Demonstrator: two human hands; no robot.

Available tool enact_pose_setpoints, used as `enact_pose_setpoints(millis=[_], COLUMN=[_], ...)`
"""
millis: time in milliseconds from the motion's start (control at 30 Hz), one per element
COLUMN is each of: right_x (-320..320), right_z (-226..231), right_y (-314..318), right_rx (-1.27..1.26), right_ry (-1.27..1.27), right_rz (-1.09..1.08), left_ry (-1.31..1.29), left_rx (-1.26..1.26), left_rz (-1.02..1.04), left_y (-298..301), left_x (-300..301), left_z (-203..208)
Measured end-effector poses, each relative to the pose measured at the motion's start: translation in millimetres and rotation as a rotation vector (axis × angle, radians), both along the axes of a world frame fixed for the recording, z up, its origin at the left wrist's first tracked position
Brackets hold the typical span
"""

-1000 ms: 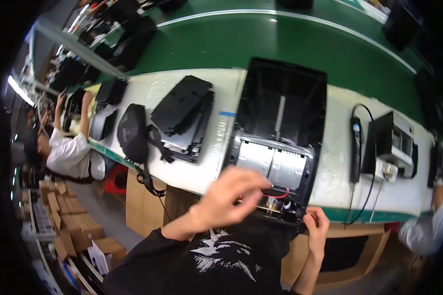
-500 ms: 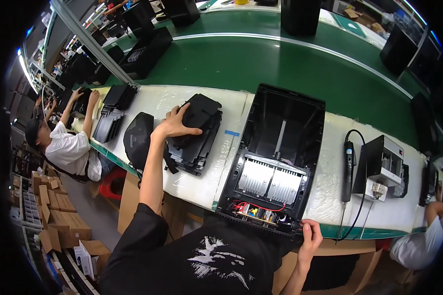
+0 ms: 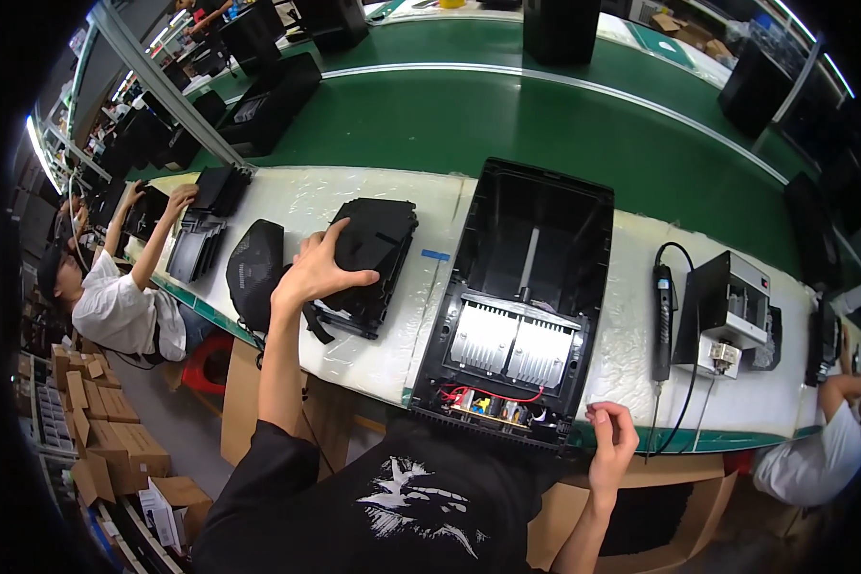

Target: The person assembles an electronic appliance housing by connecting wires, fitting an internal plastic partition into place, and driving screws with an electric screwdriver, then places the assembled housing onto the conveyor belt.

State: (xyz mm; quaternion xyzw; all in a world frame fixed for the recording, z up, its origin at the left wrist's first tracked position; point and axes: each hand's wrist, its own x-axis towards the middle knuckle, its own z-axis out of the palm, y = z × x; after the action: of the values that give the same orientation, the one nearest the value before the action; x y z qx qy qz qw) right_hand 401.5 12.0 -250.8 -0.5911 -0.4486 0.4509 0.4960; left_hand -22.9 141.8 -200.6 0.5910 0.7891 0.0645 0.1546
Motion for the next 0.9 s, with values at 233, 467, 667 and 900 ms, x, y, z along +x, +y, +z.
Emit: enact_pose_setpoints(millis=[233, 467, 667, 900], right_x=[-31.9, -34.7, -30.6, -44.4], right_z=[53.2, 76.7, 56.7, 41.3], right_y=[37.0, 72.0, 122.9, 135.7], right_rx=[0.205, 0.093, 0.375, 0.385], right_ry=[0.138, 0.185, 0.074, 0.025], right_rz=[0.1, 0.308, 0.225, 0.2], left_ry=[-0.177, -0.284, -1.276, -1.223], left_rx=[0.507, 0.593, 0.395, 0.482], left_rz=[-0.613, -0.949, -0.476, -0.426], left_y=[-28.7, -32.4, 20.8, 34.4], left_x=[71.1, 126.7, 107.8, 104.6], left_z=[63.2, 49.1, 5.0, -25.6])
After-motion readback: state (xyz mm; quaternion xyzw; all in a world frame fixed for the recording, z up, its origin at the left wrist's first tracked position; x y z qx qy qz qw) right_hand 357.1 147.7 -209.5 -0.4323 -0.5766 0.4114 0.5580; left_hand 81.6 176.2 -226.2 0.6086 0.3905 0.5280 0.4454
